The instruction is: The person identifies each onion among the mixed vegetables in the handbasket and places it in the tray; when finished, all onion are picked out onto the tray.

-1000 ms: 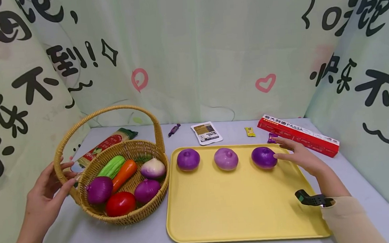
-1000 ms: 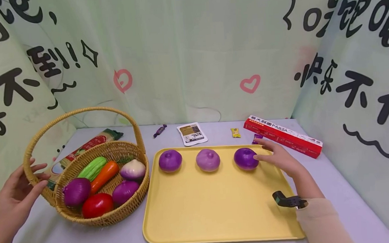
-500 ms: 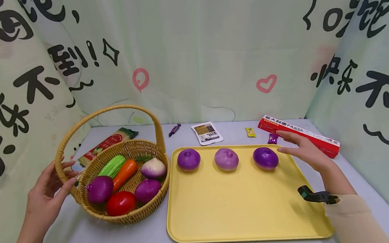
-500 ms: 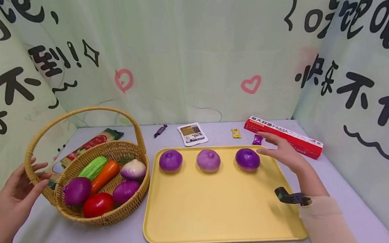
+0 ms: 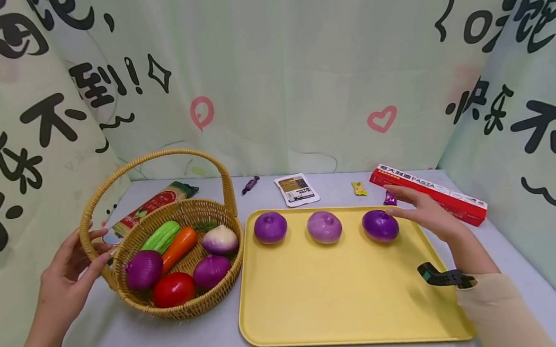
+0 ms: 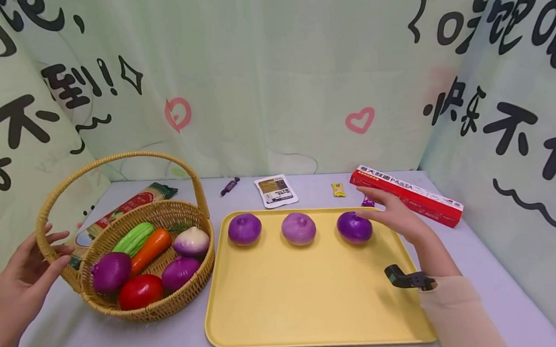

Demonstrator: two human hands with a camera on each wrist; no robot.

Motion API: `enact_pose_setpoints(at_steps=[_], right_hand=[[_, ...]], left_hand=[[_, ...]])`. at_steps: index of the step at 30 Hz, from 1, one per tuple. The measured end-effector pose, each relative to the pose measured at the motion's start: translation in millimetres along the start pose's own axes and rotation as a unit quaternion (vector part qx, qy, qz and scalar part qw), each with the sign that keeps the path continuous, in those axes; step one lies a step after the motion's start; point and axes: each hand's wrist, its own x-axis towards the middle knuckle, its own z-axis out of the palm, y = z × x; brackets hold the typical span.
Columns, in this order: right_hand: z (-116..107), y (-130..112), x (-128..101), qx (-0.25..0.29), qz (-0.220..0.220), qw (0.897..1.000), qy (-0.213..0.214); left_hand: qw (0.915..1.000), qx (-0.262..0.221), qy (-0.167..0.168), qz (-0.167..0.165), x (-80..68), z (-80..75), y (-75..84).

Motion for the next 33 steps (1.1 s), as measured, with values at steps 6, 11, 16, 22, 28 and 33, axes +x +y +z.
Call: enact_pose_setpoints(at_steps=[6,11,16,22,28,33], right_hand=[[4.9,-13.7,5.7,0.003,-0.031,1.000,-0.006],[10.5,-28.9,11.1,-0.003,-0.044,0.999,-0.019],[17.7,-44.8,17.2,0.002,-0.069,0.997,-0.032],[27.5,-66.4,25.8,0.008,-0.102,0.993,-0.051],[40.0,-92.2,32.4,0.017,-0.128,0.989,-0.071],[52.6,-114.9,37.8,0.032,-0.144,0.985,-0.089]], left_hand=[[1.0000,0.002,0.000,0.006,0.0,-0.1,0.9],[0.9999,0.000,-0.004,0.015,0.0,0.4,0.3],[0.9999,0.000,-0.006,0.012,0.0,-0.1,-0.2],[0.9999,0.000,-0.005,0.016,0.0,0.1,-0.1],[0.9998,-0.002,-0.005,0.018,0.1,0.3,1.3],[0.9997,-0.001,-0.004,0.022,-0.1,0.2,2.0]])
